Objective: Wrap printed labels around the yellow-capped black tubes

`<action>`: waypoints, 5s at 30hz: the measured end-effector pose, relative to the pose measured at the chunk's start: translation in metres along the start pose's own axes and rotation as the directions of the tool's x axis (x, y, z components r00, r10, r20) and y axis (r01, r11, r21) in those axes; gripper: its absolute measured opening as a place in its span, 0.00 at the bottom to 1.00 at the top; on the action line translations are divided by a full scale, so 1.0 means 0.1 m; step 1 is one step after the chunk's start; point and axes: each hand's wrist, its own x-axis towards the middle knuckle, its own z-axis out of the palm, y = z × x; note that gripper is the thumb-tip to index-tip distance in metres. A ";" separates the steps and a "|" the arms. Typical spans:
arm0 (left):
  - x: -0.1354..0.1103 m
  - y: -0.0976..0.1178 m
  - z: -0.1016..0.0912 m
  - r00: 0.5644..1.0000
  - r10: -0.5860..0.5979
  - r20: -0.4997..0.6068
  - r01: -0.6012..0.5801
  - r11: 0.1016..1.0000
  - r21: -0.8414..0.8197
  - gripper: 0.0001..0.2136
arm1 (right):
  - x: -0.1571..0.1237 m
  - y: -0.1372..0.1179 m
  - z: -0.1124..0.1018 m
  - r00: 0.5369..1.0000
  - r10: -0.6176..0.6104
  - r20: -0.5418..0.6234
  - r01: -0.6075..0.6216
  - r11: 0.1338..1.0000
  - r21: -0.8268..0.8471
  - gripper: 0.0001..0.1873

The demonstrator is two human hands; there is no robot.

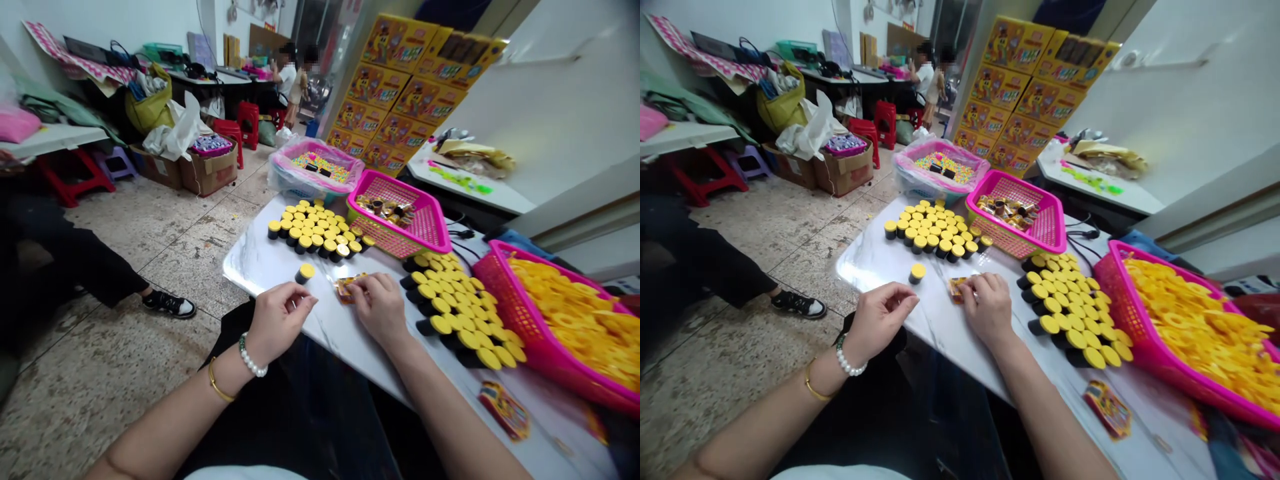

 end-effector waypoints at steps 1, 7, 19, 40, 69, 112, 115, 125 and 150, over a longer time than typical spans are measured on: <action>-0.01 0.03 0.01 0.999 -0.030 0.012 0.030 0.999 -0.035 0.08 | 0.01 -0.10 -0.06 0.999 -0.021 -0.046 0.021 1.000 -0.006 0.08; -0.07 0.11 0.04 0.983 -0.153 0.101 0.176 0.945 -0.275 0.12 | 0.03 -0.81 -0.37 0.980 -0.156 -0.122 0.166 0.983 0.084 0.04; -0.06 0.02 -0.10 0.917 -0.358 0.178 0.400 0.806 -0.437 0.08 | -0.09 -1.08 -0.25 0.980 0.190 -0.053 -0.160 0.923 0.351 0.07; 0.00 -0.10 -0.36 0.801 -0.539 0.261 0.576 0.572 -0.584 0.14 | 0.35 -1.01 -0.04 0.892 0.354 0.281 -0.447 0.779 0.440 0.14; 0.35 0.01 -0.30 0.752 -0.544 0.373 0.583 0.284 -0.761 0.08 | 0.42 -1.01 -0.19 0.857 0.418 0.302 -0.458 0.348 0.818 0.12; 0.41 -0.01 -0.20 0.677 -0.532 0.508 0.593 -0.015 -0.805 0.08 | 0.45 -1.04 -0.19 0.965 0.258 0.041 -0.241 0.817 0.524 0.12; 0.42 0.00 -0.22 0.683 -0.541 0.490 0.575 -0.016 -0.818 0.10 | 0.44 -1.00 -0.22 0.999 -0.014 -0.047 0.031 0.930 0.367 0.14; 0.34 0.00 -0.24 0.784 -0.514 0.348 0.555 0.331 -0.763 0.11 | 0.60 -0.79 -0.33 0.983 0.080 0.168 -0.169 0.766 0.620 0.14; 0.51 0.04 -0.29 0.974 0.010 0.224 0.080 0.917 -0.390 0.11 | 0.50 -0.68 -0.02 0.847 0.309 0.433 -0.517 0.287 0.806 0.13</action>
